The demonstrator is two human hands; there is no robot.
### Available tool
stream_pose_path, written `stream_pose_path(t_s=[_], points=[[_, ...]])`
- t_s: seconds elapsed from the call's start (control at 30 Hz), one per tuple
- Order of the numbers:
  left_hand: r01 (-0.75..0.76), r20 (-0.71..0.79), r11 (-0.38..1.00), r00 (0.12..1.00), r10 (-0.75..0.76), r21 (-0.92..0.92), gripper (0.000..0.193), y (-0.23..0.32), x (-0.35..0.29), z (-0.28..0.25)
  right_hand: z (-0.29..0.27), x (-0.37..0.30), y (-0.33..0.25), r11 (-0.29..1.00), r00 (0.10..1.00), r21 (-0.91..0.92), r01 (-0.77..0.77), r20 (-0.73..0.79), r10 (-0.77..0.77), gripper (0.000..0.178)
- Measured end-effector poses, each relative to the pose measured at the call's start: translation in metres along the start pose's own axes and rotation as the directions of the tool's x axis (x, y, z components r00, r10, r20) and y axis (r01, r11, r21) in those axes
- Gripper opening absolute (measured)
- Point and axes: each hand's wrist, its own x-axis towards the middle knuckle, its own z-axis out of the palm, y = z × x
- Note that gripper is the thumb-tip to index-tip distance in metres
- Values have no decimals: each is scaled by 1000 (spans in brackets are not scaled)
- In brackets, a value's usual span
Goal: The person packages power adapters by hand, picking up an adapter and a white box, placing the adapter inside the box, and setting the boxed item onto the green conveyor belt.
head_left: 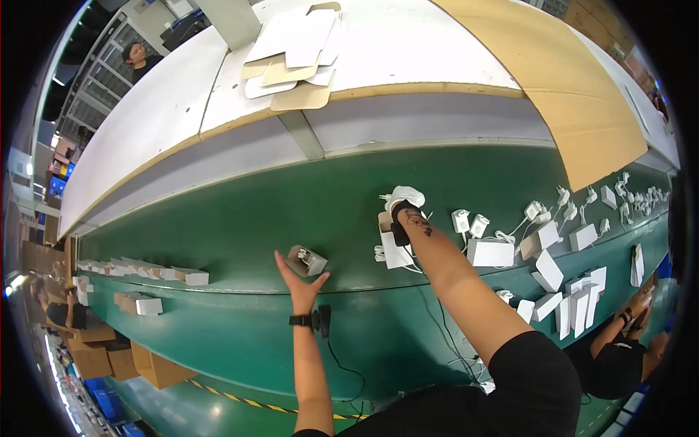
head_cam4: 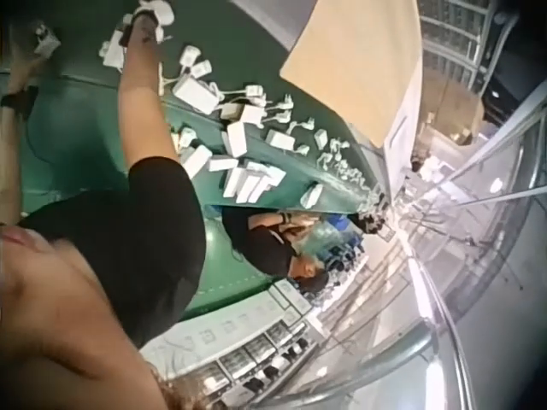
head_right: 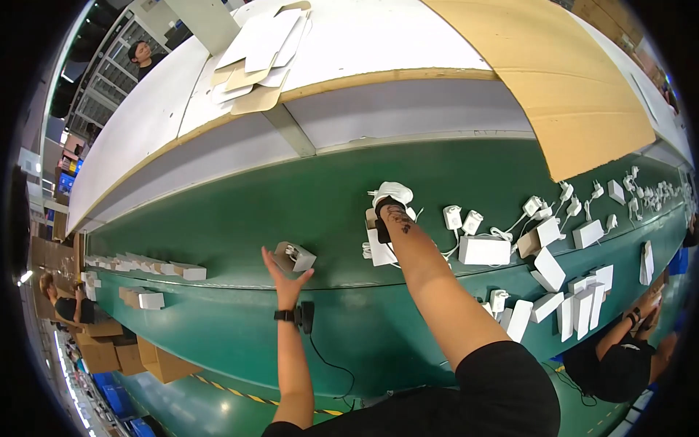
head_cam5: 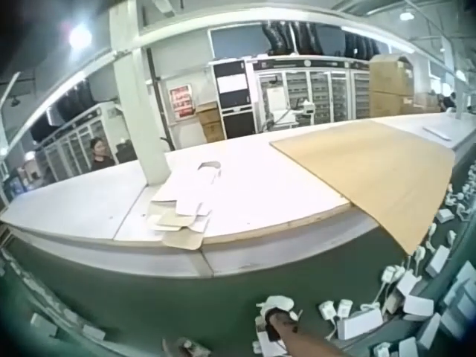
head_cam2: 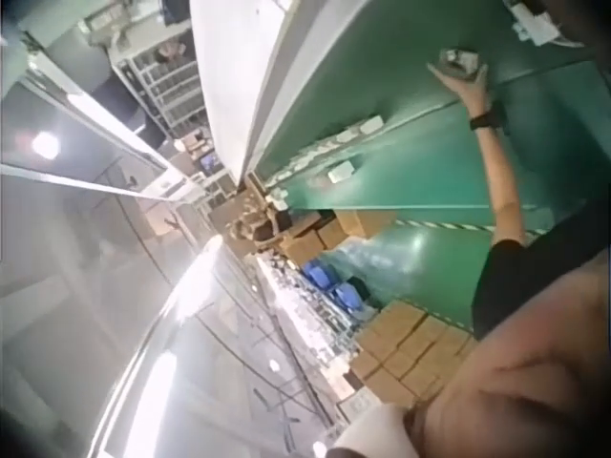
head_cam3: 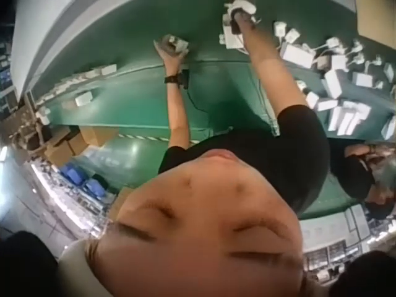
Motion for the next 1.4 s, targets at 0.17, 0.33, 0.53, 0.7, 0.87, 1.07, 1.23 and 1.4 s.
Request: stream_pose_path(t_s=[0.17,0.33,0.53,0.7,0.87,1.07,1.23,1.4], points=[[158,-259,985,951,-171,-70,96,65,-58,-27,-1,4,32,941,965,218,260,-97,-244,30],[250,53,909,968,-246,-334,55,111,-125,16,-3,-43,136,225,794,768,599,-536,-287,25],[883,929,-313,371,11,-349,69,181,-138,130,-51,-220,165,-539,897,827,159,-349,-271,32],[743,747,-602,571,340,-294,63,137,-112,199,-37,-306,196,-350,922,908,231,-320,-220,22],[721,716,-114,693,86,-684,54,207,-123,174,-9,-317,198,-112,924,939,325,-341,-175,32],[648,644,191,759,-95,-737,52,211,-117,141,20,-308,171,-32,884,923,383,-377,-277,46],[157,224,922,971,-79,-354,62,109,-87,160,13,-300,189,-225,880,966,128,-215,-423,50],[166,182,592,857,-482,788,62,92,-14,156,-5,-288,220,-467,799,861,-202,-131,-587,48]])
